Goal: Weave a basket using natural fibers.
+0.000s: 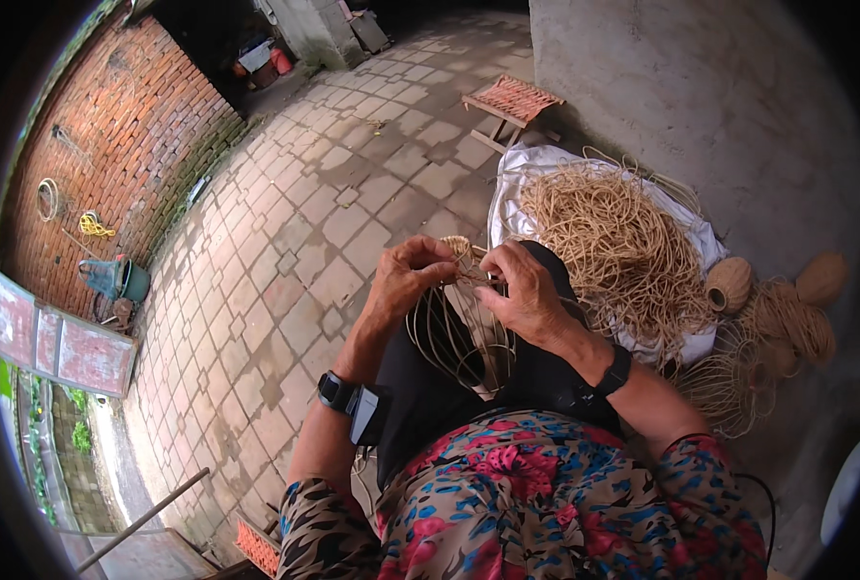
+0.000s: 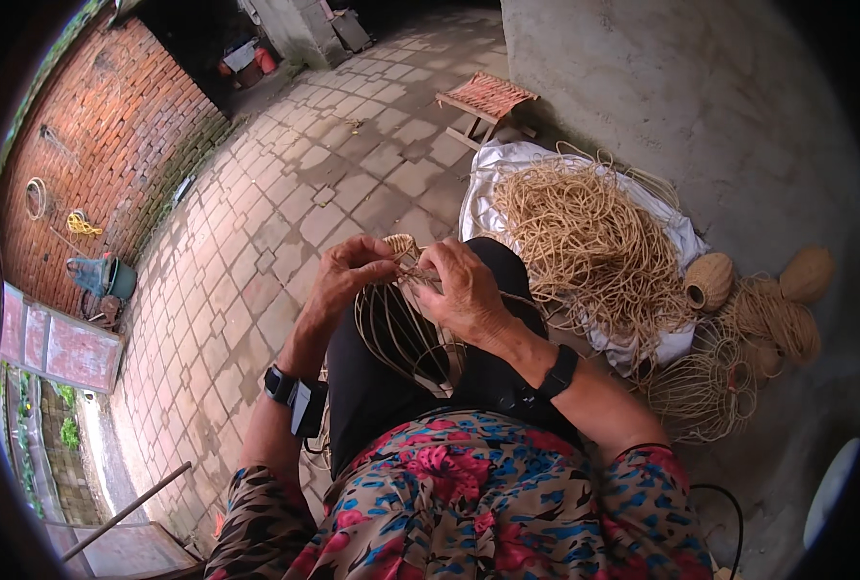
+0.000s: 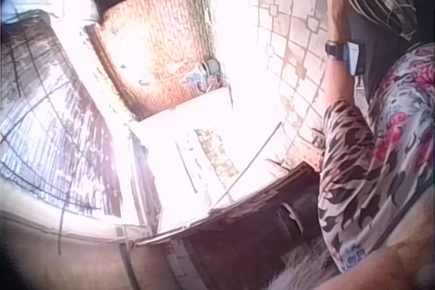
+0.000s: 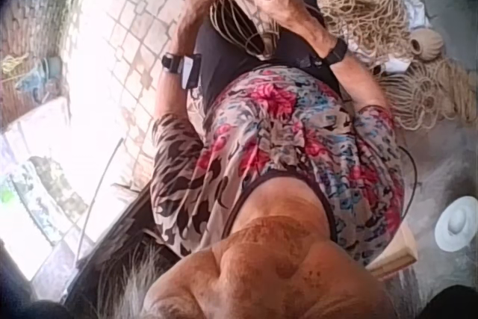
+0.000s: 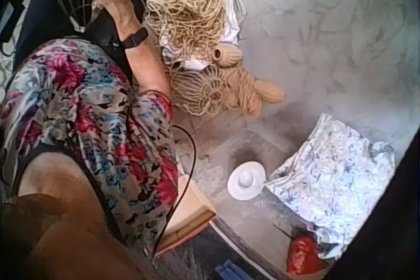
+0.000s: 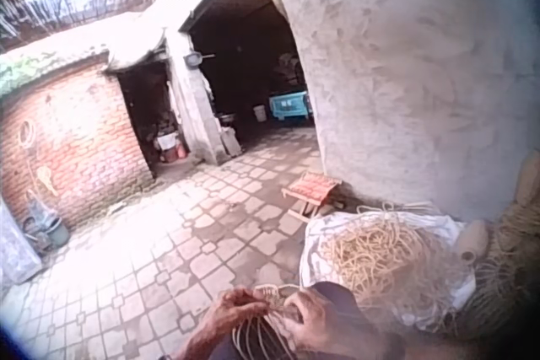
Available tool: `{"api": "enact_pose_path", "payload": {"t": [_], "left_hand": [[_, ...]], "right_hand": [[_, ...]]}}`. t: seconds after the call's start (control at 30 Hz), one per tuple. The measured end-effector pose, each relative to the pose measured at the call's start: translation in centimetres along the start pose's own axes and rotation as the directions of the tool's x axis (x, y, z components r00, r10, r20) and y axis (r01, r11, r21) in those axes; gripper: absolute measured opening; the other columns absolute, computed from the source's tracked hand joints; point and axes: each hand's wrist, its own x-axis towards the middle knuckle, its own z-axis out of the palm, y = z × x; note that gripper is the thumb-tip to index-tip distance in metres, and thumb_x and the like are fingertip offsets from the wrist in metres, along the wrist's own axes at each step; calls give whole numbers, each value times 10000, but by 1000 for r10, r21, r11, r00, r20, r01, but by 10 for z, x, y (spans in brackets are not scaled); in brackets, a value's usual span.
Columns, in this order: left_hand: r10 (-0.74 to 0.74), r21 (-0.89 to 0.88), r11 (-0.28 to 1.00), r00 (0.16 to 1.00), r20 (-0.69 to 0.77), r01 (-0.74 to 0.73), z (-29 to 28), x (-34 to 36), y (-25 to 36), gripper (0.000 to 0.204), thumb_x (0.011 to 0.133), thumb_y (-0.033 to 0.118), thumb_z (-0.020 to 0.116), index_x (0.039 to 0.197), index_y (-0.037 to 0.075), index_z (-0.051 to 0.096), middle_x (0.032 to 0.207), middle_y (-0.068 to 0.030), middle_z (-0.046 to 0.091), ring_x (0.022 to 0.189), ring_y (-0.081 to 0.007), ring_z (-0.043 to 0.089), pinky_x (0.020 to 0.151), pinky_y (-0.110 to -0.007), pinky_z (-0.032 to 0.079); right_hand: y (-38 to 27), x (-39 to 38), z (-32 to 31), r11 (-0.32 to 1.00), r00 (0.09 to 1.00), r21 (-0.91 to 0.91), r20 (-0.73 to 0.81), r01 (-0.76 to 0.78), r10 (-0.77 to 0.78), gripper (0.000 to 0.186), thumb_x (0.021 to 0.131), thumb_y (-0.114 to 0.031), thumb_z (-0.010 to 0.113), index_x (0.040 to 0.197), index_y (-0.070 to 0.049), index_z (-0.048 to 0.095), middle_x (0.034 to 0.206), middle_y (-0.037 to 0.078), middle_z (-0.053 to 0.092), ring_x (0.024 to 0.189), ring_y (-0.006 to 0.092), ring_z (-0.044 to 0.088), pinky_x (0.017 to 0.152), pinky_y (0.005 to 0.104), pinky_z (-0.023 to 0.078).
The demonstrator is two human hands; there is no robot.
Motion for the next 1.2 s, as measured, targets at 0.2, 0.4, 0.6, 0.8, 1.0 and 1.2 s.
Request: {"api": "enact_pose_path", "payload": {"t": [0.2, 0.4, 0.6, 0.8, 1.0, 1.2], "left_hand": [[27, 97, 995, 998, -54, -22, 6, 0, -1, 156, 801, 21, 706, 936, -6, 632, 864, -59, 689, 796, -114, 649, 750, -252, 529], [37, 139, 990, 996, -84, -25, 9, 1, 0, 149, 771, 15, 708, 895, 5, 625, 820, -37, 674, 756, -93, 629, 715, -238, 512], [61, 175, 983, 994, -87, -45, 8, 1, -1, 155, 755, 27, 717, 874, 16, 617, 800, -27, 662, 739, -86, 614, 701, -236, 501], [112, 245, 966, 986, -124, -79, 12, -1, -1, 174, 744, 54, 718, 877, 24, 609, 795, -23, 652, 741, -84, 606, 695, -242, 498], [181, 279, 952, 967, -179, -127, 17, -3, -8, 188, 742, 88, 712, 879, 36, 595, 788, -19, 630, 739, -82, 590, 695, -242, 491], [176, 321, 941, 964, -201, -104, 19, -5, -7, 187, 749, 102, 712, 875, 38, 590, 784, -10, 618, 740, -73, 580, 695, -238, 485]], "right_hand": [[7, -2, -7, 969, 953, 74, 214, -235, 215, 193, 805, -80, 682, 918, -16, 539, 688, 100, 604, 616, 258, 609, 603, 364, 492], [7, 12, -8, 928, 939, 196, 200, -318, 279, 124, 798, -83, 627, 878, -27, 552, 761, 159, 646, 748, 352, 654, 631, 409, 495], [0, 19, 0, 960, 922, -68, 264, -273, 282, 161, 750, -170, 664, 827, -50, 587, 754, 147, 653, 729, 340, 655, 639, 421, 501], [0, 15, 12, 985, 995, -168, 83, -36, 51, 164, 738, -183, 697, 788, -74, 584, 672, 122, 638, 662, 315, 658, 589, 420, 508], [-5, 23, 5, 945, 981, -298, 176, 135, -84, 153, 751, -166, 685, 780, -61, 578, 641, 113, 634, 622, 290, 664, 557, 397, 519], [-10, 31, 4, 826, 922, -437, 309, 357, -235, 78, 766, -118, 630, 770, -48, 595, 645, 114, 647, 610, 273, 681, 540, 378, 533]]}}
